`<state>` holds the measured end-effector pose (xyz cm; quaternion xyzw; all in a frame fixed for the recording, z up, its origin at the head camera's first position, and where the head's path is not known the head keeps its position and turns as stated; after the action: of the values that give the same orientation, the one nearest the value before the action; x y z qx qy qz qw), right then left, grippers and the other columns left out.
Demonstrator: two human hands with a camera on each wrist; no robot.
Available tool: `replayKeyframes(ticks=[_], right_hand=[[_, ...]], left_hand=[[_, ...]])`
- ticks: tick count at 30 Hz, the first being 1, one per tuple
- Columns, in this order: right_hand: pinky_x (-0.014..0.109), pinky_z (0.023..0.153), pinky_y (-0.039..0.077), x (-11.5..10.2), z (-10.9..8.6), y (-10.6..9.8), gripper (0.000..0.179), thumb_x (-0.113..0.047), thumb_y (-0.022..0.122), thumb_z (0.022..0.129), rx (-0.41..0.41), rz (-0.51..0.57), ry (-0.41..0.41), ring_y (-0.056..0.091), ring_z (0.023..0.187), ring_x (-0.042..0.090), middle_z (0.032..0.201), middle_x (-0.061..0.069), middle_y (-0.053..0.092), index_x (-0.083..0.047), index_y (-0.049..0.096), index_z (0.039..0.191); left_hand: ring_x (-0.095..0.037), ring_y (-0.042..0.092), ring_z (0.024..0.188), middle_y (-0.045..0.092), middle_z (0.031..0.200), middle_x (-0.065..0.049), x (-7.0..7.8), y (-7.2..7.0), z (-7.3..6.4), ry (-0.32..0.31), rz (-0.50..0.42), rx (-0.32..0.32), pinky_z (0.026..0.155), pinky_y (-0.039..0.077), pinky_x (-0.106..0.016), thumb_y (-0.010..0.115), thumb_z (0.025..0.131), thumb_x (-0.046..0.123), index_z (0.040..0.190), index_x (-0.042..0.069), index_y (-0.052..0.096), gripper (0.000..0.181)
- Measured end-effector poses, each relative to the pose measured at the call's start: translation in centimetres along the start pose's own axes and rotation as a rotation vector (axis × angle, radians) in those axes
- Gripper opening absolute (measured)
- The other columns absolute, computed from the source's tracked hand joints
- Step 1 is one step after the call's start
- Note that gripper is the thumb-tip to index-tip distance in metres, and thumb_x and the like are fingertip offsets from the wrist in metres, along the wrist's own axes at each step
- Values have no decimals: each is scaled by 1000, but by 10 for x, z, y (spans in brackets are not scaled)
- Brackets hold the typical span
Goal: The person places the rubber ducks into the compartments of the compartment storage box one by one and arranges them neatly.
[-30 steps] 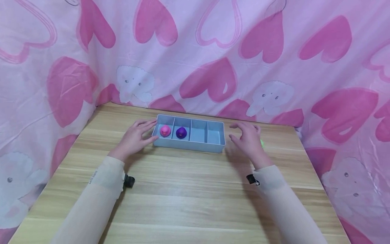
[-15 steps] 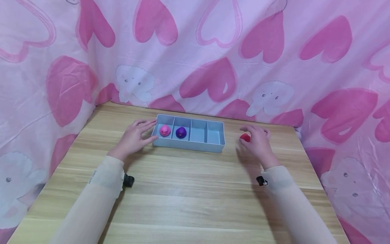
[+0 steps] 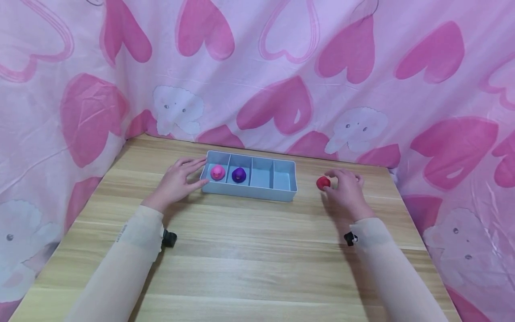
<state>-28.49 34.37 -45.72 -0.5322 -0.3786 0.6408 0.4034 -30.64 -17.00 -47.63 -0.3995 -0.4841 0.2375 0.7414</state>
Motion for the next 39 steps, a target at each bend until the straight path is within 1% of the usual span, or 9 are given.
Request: replayKeyframes(ticks=[5, 9, 12, 16, 18, 25, 31, 39], right_hand=[[68, 115, 10, 3, 2, 1, 38, -12, 79, 88, -15, 27, -15, 54, 127, 38, 127, 15, 68, -8, 68, 125], [69, 114, 8, 7, 3, 2, 26, -8, 78, 88, -33, 56, -26, 58, 122, 36, 119, 13, 72, -8, 72, 114], [69, 114, 8, 10, 4, 4, 22, -7, 77, 89, -45, 59, -24, 61, 119, 34, 115, 11, 73, -9, 72, 110], [70, 113, 7, 14, 6, 5, 23, -8, 77, 90, -56, 51, -16, 63, 117, 34, 115, 9, 74, -11, 73, 112], [70, 114, 7, 15, 7, 5, 22, -9, 77, 90, -56, 50, -13, 64, 117, 33, 114, 9, 74, -12, 73, 112], [70, 115, 6, 15, 8, 6, 24, -10, 79, 90, -53, 60, -4, 64, 114, 35, 113, 10, 74, -10, 73, 113], [69, 115, 7, 12, 7, 6, 23, -11, 78, 90, -58, 52, -11, 65, 113, 33, 112, 9, 75, -10, 73, 113], [70, 116, 6, 12, 7, 5, 22, -13, 78, 91, -45, 53, -21, 64, 114, 33, 111, 9, 75, -11, 73, 112]], left_hand=[[-41, 35, 148, 49, 159, -13, 1, 0, -1, 1, -6, 1, 119, 26, -71, 71, 96, 47, 155, 16, 49, 70], [-41, 35, 148, 48, 160, -12, 1, 1, -1, -7, -10, 0, 118, 27, -71, 71, 96, 47, 155, 17, 49, 70], [-40, 37, 147, 49, 159, -12, 1, 1, -1, 6, -6, 9, 117, 28, -71, 72, 95, 45, 154, 15, 50, 69], [-40, 40, 145, 51, 158, -12, 2, 1, -1, 35, 2, 26, 116, 31, -71, 74, 95, 42, 152, 13, 52, 68], [-40, 40, 145, 51, 158, -11, 3, 1, -1, 40, 2, 30, 117, 31, -70, 74, 94, 42, 152, 13, 53, 68], [-40, 39, 146, 50, 158, -12, 3, 0, -1, 26, 11, 15, 117, 30, -70, 74, 95, 43, 153, 14, 51, 69], [-38, 36, 148, 49, 160, -8, 1, 1, 0, -6, 17, -12, 118, 28, -70, 73, 95, 47, 155, 18, 49, 71], [-37, 36, 148, 49, 160, -8, 2, 0, -1, -9, 12, -11, 119, 29, -69, 73, 95, 46, 155, 18, 49, 70]])
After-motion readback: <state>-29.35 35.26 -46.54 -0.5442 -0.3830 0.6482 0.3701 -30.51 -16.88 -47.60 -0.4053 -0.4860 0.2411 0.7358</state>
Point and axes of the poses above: each hand's wrist, its own z-axis towards the middle knuckle, its own y-axis out of the palm, x = y × z, the point moved 3 cm from there along z, towards the middle knuckle
